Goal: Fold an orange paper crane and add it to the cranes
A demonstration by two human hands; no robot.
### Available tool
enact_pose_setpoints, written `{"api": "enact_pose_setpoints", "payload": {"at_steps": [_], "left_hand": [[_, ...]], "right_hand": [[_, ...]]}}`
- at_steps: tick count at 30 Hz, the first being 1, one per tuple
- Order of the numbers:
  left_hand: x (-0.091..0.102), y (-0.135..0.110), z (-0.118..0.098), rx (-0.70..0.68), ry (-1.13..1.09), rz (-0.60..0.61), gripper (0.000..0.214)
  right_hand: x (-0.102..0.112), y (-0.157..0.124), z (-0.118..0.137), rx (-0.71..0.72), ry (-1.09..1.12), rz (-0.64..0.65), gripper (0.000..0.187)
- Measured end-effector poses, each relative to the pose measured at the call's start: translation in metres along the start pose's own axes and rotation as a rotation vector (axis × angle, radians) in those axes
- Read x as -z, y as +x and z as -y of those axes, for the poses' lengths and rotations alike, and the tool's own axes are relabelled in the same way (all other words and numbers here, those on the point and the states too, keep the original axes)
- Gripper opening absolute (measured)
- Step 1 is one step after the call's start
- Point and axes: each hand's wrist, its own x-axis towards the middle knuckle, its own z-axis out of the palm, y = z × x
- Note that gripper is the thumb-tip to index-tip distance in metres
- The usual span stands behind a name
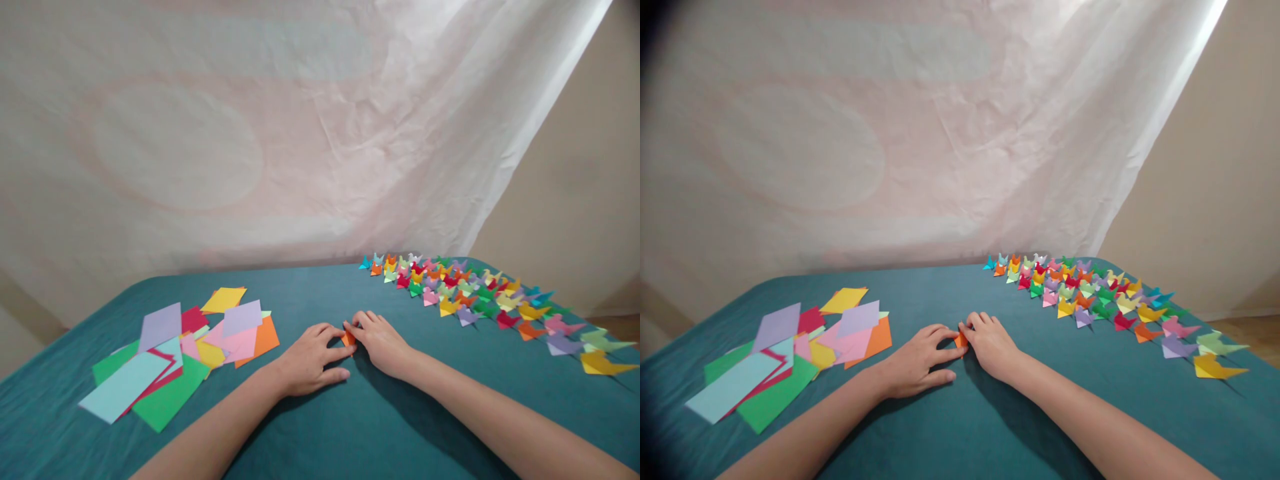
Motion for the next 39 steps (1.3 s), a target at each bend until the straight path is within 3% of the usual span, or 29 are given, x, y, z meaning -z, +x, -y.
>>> {"api": "enact_pose_setpoints", "payload": {"at_steps": [12, 17, 24, 35, 39], "left_hand": [[0.001, -0.002, 0.001, -0.003, 0.015, 0.018, 0.043], [0.001, -0.002, -0.001, 0.01, 0.03, 0.012, 0.043], [0.0, -0.002, 0.0, 0.014, 0.044, 0.031, 0.043], [0.0, -0.002, 0.002, 0.011, -0.004, -0.013, 0.036], [-0.007, -0.001, 0.005, 0.072, -0.03, -0.068, 0.032]], "right_hand": [[-0.001, 0.012, -0.007, 0.044, 0.004, 0.014, 0.034], [-0.001, -0.001, -0.009, 0.092, 0.037, -0.018, 0.037], [0.003, -0.026, 0.008, 0.107, -0.012, -0.047, 0.043], [0.0, -0.03, 0.004, 0.102, 0.074, -0.071, 0.049], [-0.003, -0.03, 0.004, 0.1, 0.064, -0.072, 0.049]]}}
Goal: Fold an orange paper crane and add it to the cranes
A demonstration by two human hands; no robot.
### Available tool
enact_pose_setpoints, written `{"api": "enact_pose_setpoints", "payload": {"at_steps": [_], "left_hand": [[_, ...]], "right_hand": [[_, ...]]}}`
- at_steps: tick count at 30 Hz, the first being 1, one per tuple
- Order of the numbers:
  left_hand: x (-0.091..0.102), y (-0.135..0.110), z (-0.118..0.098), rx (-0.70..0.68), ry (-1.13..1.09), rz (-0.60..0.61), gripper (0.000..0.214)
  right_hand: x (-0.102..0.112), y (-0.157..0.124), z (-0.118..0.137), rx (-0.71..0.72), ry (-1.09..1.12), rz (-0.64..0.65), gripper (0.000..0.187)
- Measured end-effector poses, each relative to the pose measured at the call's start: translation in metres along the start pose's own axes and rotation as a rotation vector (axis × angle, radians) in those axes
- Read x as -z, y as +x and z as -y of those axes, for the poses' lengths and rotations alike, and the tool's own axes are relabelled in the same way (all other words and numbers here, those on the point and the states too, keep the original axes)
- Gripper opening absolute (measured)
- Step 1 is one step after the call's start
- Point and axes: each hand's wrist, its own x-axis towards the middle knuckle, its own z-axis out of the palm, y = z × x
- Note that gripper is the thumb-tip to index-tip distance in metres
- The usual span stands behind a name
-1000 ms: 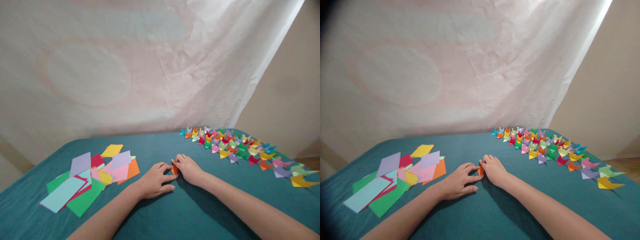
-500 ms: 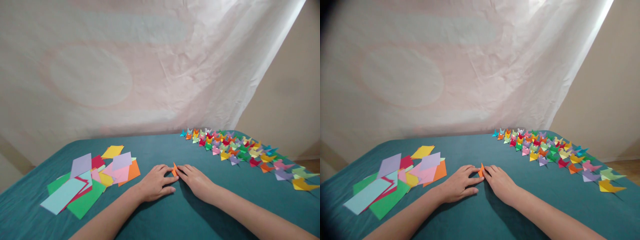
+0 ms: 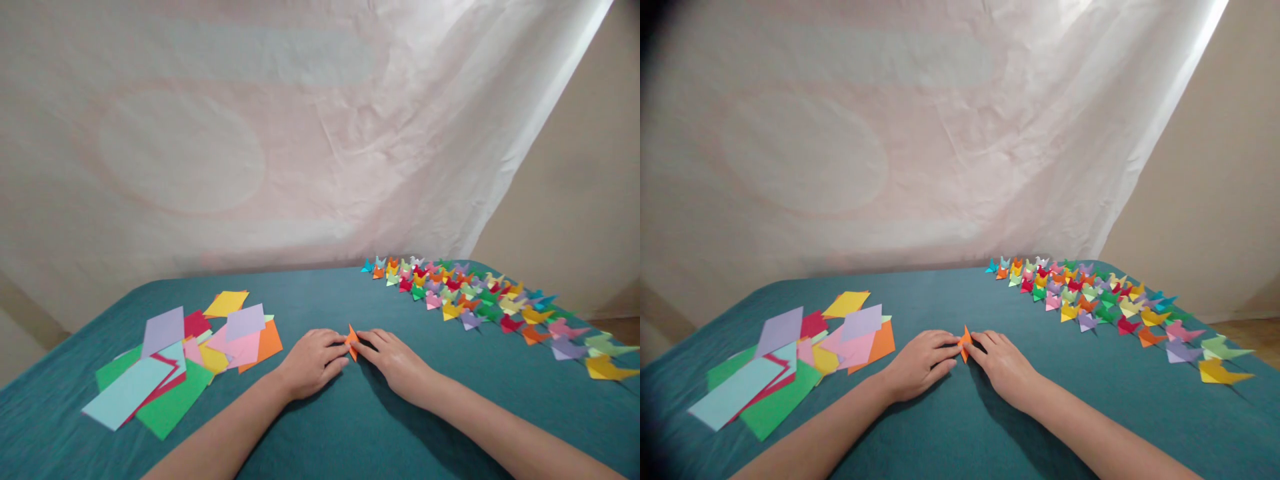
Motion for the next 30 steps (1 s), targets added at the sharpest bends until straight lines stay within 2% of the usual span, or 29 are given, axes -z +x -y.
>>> {"api": "enact_pose_setpoints", "payload": {"at_steps": [5, 15, 21, 30], "left_hand": [[-0.008, 0.0, 0.003, 0.105, 0.023, -0.074, 0.034], [-0.007, 0.0, 0.002, 0.071, 0.035, -0.061, 0.031], [-0.008, 0.0, 0.001, 0.104, 0.044, -0.072, 0.032], [-0.007, 0.001, 0.001, 0.074, 0.039, -0.07, 0.031]], "right_hand": [[-0.004, -0.001, -0.002, 0.007, -0.012, 0.006, 0.049], [-0.002, 0.001, 0.003, -0.014, -0.042, -0.016, 0.048], [0.0, 0.002, 0.003, -0.016, -0.046, 0.011, 0.049], [0.006, 0.006, 0.006, -0.033, -0.044, 0.052, 0.045]]}}
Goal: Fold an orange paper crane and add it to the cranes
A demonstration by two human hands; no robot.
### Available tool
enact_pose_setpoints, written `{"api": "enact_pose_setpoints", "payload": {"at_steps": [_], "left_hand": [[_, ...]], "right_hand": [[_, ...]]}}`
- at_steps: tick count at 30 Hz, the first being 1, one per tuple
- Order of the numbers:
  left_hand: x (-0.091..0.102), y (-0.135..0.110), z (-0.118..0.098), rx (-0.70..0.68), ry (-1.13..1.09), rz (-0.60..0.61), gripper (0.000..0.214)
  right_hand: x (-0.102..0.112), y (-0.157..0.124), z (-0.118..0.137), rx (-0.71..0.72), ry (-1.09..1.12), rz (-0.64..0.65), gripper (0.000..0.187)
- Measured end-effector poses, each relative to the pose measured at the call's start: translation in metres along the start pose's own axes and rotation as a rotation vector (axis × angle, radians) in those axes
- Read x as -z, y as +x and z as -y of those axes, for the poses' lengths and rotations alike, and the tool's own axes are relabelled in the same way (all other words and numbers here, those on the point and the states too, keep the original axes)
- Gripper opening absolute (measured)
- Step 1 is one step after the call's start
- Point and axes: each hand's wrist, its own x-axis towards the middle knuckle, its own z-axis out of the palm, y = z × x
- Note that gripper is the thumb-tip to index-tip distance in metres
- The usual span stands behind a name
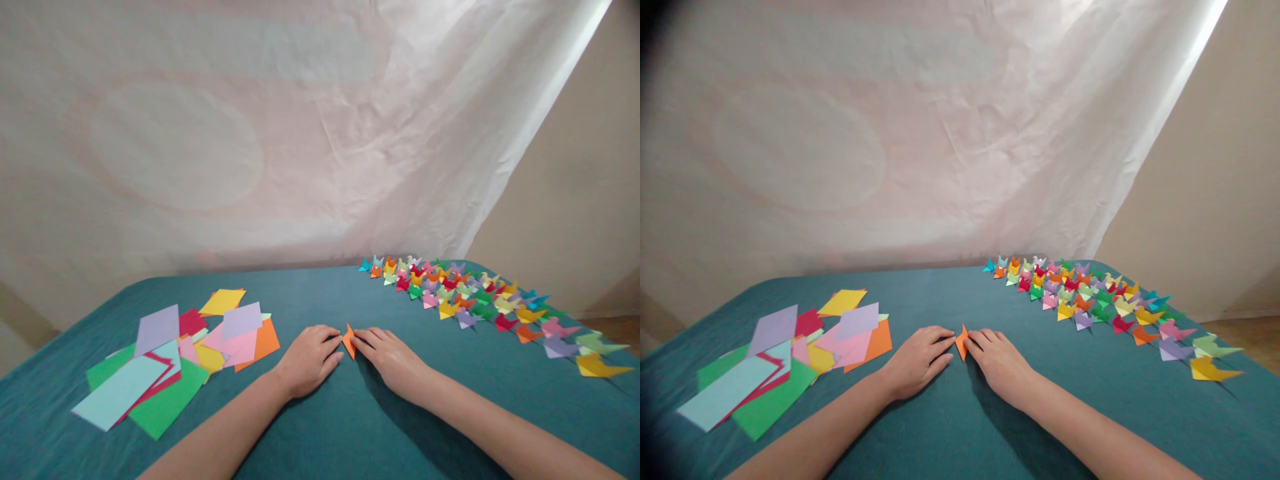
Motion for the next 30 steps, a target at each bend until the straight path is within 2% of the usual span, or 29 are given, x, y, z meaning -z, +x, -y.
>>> {"api": "enact_pose_setpoints", "payload": {"at_steps": [16, 25, 30], "left_hand": [[0.0005, 0.0006, 0.0004, 0.005, -0.043, 0.012, 0.035], [0.0075, 0.0041, -0.003, -0.09, -0.061, 0.126, 0.047], [0.007, 0.0041, -0.0018, -0.09, -0.038, 0.183, 0.051]], "right_hand": [[0.0041, -0.0016, -0.0012, 0.011, 0.004, 0.026, 0.046], [-0.0005, -0.0014, -0.0044, 0.017, 0.03, -0.001, 0.043], [-0.0011, -0.0031, -0.0071, 0.035, 0.075, -0.013, 0.045]]}}
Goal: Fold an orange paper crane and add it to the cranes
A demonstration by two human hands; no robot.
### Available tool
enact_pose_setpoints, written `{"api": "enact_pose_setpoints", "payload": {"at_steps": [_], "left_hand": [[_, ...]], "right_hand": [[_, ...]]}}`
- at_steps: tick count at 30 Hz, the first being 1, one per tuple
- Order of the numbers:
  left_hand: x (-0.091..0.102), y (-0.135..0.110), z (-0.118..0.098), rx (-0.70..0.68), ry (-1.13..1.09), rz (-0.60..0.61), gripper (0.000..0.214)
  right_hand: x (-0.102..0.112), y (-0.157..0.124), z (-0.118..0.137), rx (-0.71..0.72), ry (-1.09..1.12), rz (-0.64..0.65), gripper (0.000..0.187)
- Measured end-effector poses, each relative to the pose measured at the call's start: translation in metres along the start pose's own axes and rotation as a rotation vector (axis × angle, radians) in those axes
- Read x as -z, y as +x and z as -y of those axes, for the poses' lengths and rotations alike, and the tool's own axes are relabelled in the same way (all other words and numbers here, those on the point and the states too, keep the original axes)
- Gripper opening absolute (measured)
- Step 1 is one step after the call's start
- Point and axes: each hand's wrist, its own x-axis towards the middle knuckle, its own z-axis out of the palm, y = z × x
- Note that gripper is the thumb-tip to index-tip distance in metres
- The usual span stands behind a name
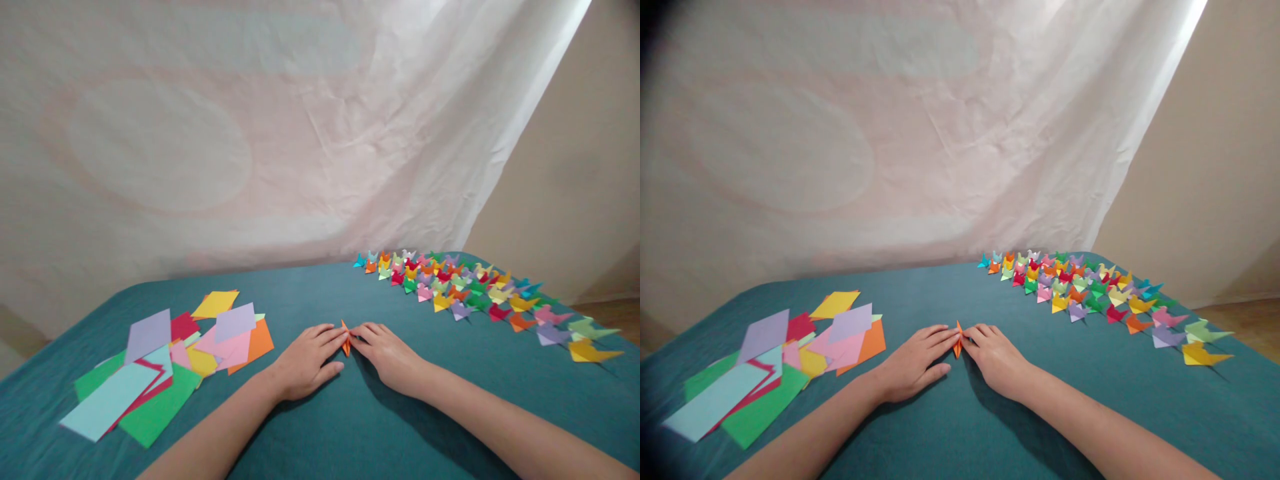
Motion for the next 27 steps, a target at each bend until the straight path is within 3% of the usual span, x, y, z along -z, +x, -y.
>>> {"api": "enact_pose_setpoints", "payload": {"at_steps": [12, 17, 27], "left_hand": [[-0.001, 0.0, 0.0, -0.005, 0.016, 0.011, 0.051], [-0.002, 0.0, 0.001, 0.012, 0.018, 0.013, 0.05], [-0.002, 0.001, -0.002, 0.018, -0.027, -0.086, 0.039]], "right_hand": [[-0.02, -0.003, -0.007, -0.056, 0.141, -0.239, 0.047], [-0.018, -0.004, -0.006, -0.065, 0.152, -0.237, 0.051], [-0.013, -0.001, -0.006, -0.028, 0.085, -0.152, 0.042]]}}
